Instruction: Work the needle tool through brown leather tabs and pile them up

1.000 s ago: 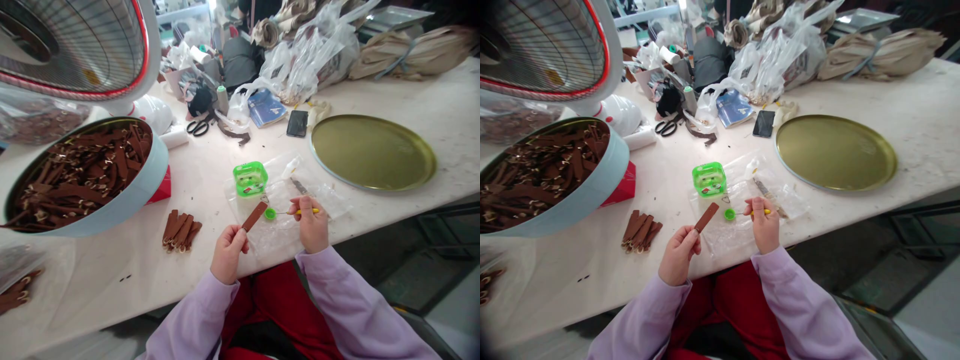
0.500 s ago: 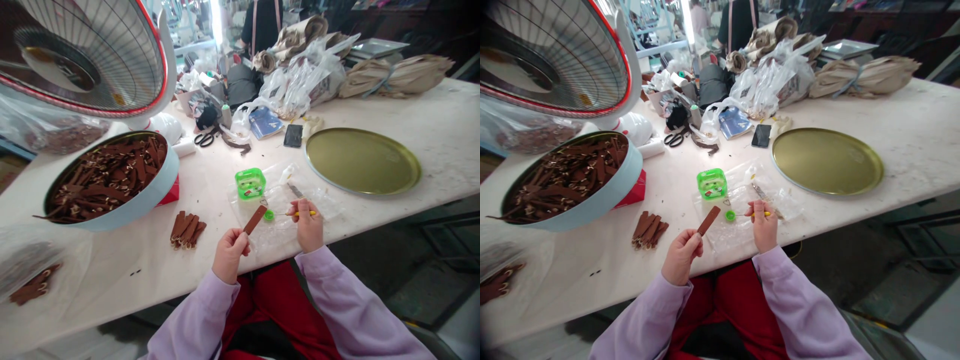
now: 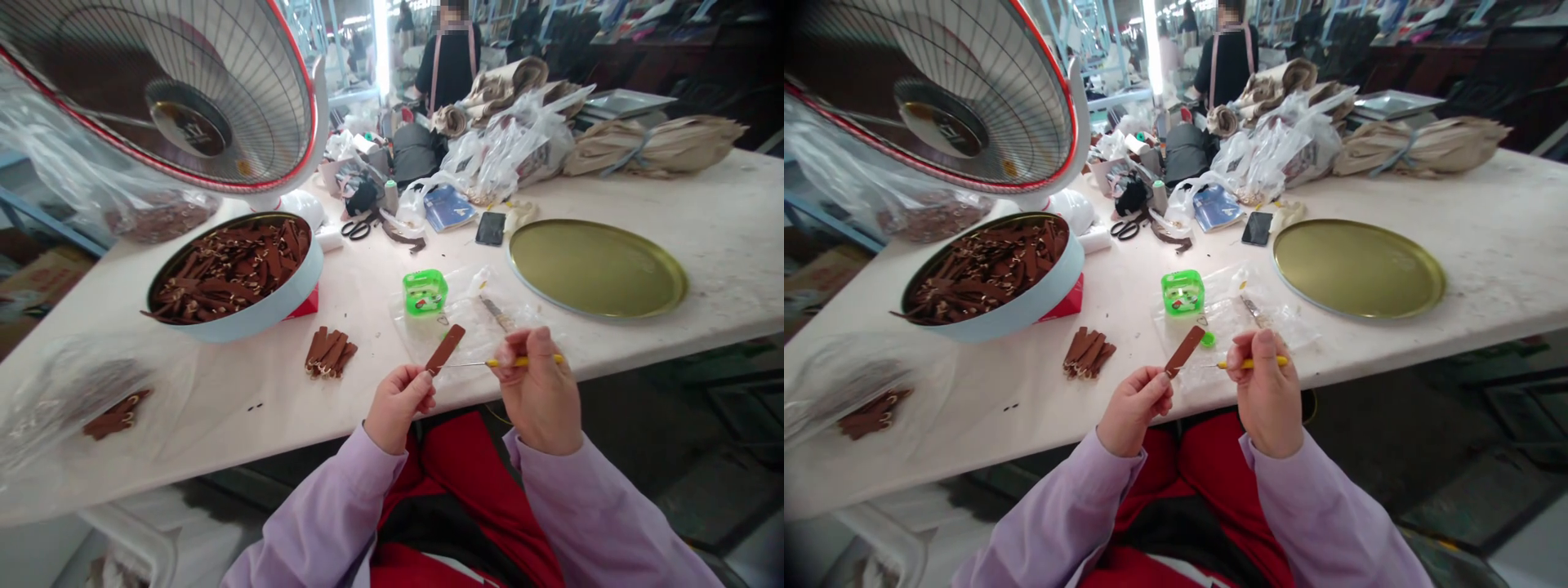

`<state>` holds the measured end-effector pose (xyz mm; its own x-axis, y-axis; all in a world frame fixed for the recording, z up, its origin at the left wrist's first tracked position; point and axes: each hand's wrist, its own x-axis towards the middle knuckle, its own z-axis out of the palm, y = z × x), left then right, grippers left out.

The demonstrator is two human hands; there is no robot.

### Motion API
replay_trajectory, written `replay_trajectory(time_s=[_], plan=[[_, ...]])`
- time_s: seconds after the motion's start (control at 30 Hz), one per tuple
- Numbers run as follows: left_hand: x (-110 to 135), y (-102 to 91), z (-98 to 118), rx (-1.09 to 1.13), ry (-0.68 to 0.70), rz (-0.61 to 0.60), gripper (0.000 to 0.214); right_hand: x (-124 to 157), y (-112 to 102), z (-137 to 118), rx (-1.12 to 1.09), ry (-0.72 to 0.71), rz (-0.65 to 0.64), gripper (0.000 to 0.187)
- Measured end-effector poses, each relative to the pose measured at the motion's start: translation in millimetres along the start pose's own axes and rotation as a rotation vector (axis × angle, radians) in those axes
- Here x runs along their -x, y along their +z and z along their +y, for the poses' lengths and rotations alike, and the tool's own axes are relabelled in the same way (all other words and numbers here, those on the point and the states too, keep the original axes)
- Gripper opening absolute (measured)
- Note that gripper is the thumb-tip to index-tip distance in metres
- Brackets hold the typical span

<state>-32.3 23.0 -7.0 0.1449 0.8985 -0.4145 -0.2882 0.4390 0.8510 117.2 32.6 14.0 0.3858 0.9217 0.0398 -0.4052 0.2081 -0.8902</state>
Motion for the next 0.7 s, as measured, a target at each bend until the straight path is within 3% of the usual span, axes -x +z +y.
replay_trajectory(time_s=[0.27, 0.43, 0.53, 0.6, 0.7], plan=[[19.2, 2.8, 0.4, -0.049, 0.092, 0.036, 0.024, 20.5, 9.5, 3.7, -0.006, -0.006, -0.060, 0.032], [26.5, 2.9, -1.5, -0.143, 0.205, 0.117, 0.014, 26.3, -2.3, -7.7, -0.019, -0.104, -0.022, 0.036], [31.7, 0.5, -0.1, -0.120, 0.242, 0.148, 0.012, 30.4, -10.4, -12.1, 0.159, -0.189, 0.016, 0.036], [35.3, -0.3, 2.3, -0.092, 0.246, 0.128, 0.014, 35.3, -9.7, -11.0, 0.363, -0.179, -0.073, 0.031], [39.5, -0.9, 6.9, -0.075, 0.240, 0.098, 0.018, 42.1, 0.9, -5.0, 0.558, -0.047, -0.375, 0.027]])
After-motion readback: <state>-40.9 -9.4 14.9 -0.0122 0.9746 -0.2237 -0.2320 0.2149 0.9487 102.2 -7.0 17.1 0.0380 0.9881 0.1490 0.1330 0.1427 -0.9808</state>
